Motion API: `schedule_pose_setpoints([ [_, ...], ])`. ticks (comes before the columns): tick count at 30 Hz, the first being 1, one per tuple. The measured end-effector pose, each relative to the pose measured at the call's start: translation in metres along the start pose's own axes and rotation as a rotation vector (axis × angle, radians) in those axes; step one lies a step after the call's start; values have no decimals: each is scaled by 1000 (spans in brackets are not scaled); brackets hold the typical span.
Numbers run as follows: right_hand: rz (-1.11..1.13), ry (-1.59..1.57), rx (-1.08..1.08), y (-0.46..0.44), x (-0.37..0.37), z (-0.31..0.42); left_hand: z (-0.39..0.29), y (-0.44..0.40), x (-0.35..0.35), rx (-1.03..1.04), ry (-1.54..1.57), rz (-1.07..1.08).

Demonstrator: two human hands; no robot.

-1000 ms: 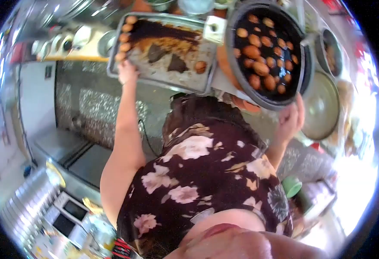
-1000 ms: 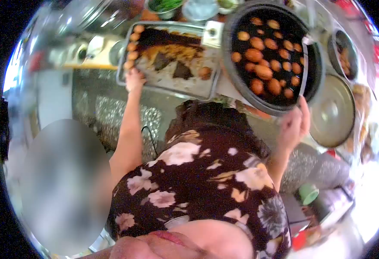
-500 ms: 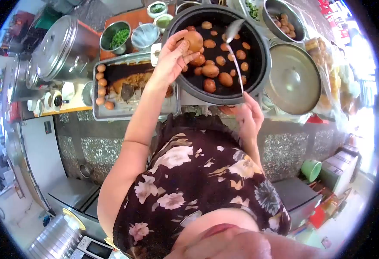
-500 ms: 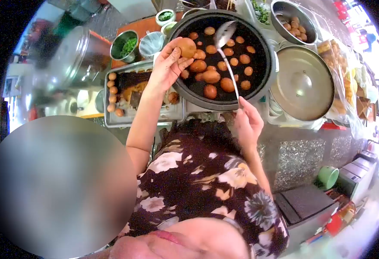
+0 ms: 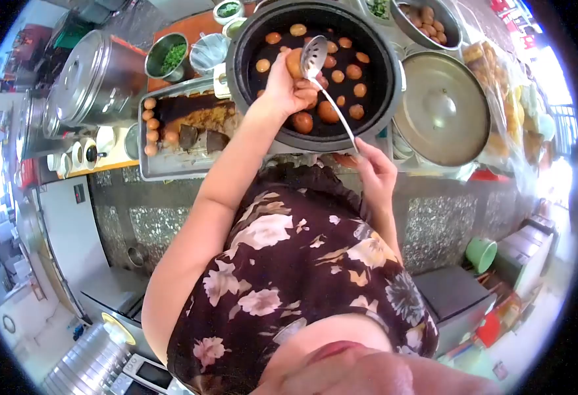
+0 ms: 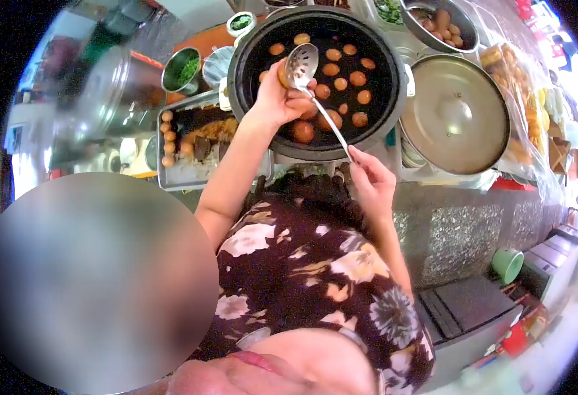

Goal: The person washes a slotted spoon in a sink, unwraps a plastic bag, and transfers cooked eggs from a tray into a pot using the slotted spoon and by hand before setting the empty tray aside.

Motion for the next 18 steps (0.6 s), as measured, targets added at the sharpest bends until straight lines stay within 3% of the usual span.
schedule_pose_setpoints([
  [1,22,4,5,0,0,-3,-6,-10,-12,58,-64,-3],
  [3,-95,3,4,-4,-13,-9,-29,-20,-24,328,-575,-56],
  [4,-132,-178,99,-5,-15,-6,-44,-11,-8,701,-1305,-118],
  [5,-187,-214,51,-10,-20,-6,-42,-1,15,1011,-2060,-214],
  [7,-155,-274,-25,-22,-15,5,-42,30,18,916,-2087,-476],
  [9,-147,-207,-40,-31,-8,13,-62,67,9,1150,-1837,-478],
  [11,-167,-128,-75,-35,-4,21,-99,118,-19,1377,-1801,-741],
  [12,-162,-122,-64,-35,1,24,-129,129,-70,1321,-1618,-916],
  [13,-157,-153,-65,-36,-20,31,-134,137,-96,1343,-1713,-1157],
  [14,-158,-173,-68,-38,-16,34,-157,143,-144,1189,-1864,-1372],
  [16,-171,-143,-20,-40,-10,35,-179,147,-242,676,-1792,-1655],
  [17,-181,-120,20,-41,-9,34,-183,148,-278,474,-1772,-1762],
  [18,-160,-106,51,-41,-7,31,-184,145,-305,334,-1814,-1731],
])
Point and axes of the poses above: each hand's wrist, its own y-axis away from the middle knuckle, its own x-axis out of the palm, z = x × y, the point moved 7 cm from there along -y, towards the middle knuckle, and after that the axes turned 4 degrees about x, right-handed, at the moved point
